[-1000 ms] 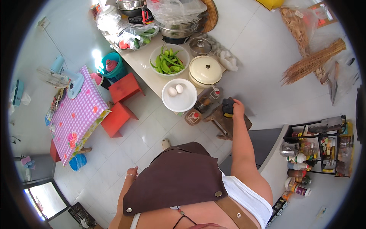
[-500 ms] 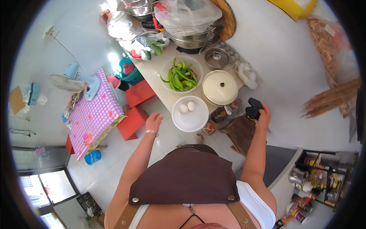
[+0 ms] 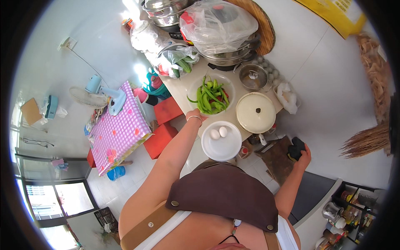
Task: The person wipes the wall and countertop with a cloth, moves a large pot on the stove, and then uses a paper towel to wipe a smaller pot and the surrounding surface.
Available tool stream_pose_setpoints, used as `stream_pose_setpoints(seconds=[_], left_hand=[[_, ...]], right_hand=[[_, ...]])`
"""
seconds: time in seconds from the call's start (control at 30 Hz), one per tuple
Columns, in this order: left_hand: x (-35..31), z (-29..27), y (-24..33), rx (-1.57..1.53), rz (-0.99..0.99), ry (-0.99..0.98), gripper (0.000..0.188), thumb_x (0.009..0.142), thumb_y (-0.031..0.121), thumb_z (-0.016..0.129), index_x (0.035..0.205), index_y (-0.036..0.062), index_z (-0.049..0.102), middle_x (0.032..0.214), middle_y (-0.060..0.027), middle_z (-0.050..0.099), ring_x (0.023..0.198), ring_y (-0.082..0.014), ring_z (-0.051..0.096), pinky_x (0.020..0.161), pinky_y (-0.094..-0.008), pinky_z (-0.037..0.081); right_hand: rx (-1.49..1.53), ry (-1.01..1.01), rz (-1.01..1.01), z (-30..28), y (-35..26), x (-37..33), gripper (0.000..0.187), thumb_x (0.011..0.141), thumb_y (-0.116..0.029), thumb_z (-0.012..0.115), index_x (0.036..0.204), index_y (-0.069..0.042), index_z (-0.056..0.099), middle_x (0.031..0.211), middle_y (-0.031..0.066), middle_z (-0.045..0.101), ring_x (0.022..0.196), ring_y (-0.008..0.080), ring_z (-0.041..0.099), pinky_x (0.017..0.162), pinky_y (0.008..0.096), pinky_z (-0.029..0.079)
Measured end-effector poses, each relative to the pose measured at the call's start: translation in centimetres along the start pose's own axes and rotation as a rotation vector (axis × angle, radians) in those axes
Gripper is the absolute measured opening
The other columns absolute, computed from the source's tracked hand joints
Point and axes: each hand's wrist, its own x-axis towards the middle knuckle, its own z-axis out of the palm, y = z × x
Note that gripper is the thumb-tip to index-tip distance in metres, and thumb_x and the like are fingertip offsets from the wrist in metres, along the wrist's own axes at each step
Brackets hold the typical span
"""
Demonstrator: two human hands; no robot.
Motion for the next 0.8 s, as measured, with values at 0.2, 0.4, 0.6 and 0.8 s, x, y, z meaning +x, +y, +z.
stream_pose_setpoints(seconds=[0.2, 0.4, 0.6, 0.8], left_hand=[[3.3, 0.6, 4.1, -0.158, -0.023, -0.031, 0.043, 0.089, 0.003, 0.050, 0.127, -0.0091, 0.034, 0.123, -0.0306, 0.046, 0.098, -0.0471, 0.059, 0.070, -0.0589, 0.056], [2.5, -0.3, 4.2, 0.167, -0.116, -0.207, 0.040, 0.084, 0.027, 0.065, 0.111, 0.0025, 0.050, 0.102, -0.0161, 0.059, 0.085, -0.0373, 0.063, 0.069, -0.0497, 0.056], [-4.5, -5.8, -0.6, 1.825, 0.597, -0.743, 0.033, 0.073, 0.030, 0.073, 0.081, -0.0014, 0.067, 0.065, -0.0137, 0.065, 0.056, -0.0220, 0.064, 0.056, -0.0350, 0.053], [-3.5, -7.1, -1.0, 1.372, 0.307, -0.491, 0.022, 0.075, 0.013, 0.059, 0.087, -0.0042, 0.065, 0.073, -0.0208, 0.066, 0.053, -0.0254, 0.066, 0.052, -0.0348, 0.055]], right_hand=[[0.015, 0.111, 0.040, -0.2, -0.6, -3.0, 0.046, 0.074, 0.005, 0.042, 0.115, 0.000, 0.060, 0.113, 0.0141, 0.060, 0.104, 0.0244, 0.057, 0.092, 0.0337, 0.046], [-0.045, 0.134, 0.006, 1.2, -0.3, -4.5, 0.045, 0.075, 0.007, 0.041, 0.116, 0.002, 0.060, 0.114, 0.0141, 0.060, 0.103, 0.0237, 0.058, 0.091, 0.0316, 0.046], [-0.041, 0.166, 0.076, 2.1, -0.6, -5.6, 0.045, 0.075, 0.007, 0.041, 0.115, 0.001, 0.061, 0.112, 0.0145, 0.061, 0.100, 0.0236, 0.059, 0.089, 0.0312, 0.047], [-0.032, 0.120, 0.063, 1.4, 1.0, -5.1, 0.045, 0.076, 0.007, 0.042, 0.117, 0.001, 0.059, 0.114, 0.0154, 0.060, 0.101, 0.0244, 0.059, 0.090, 0.0325, 0.047]])
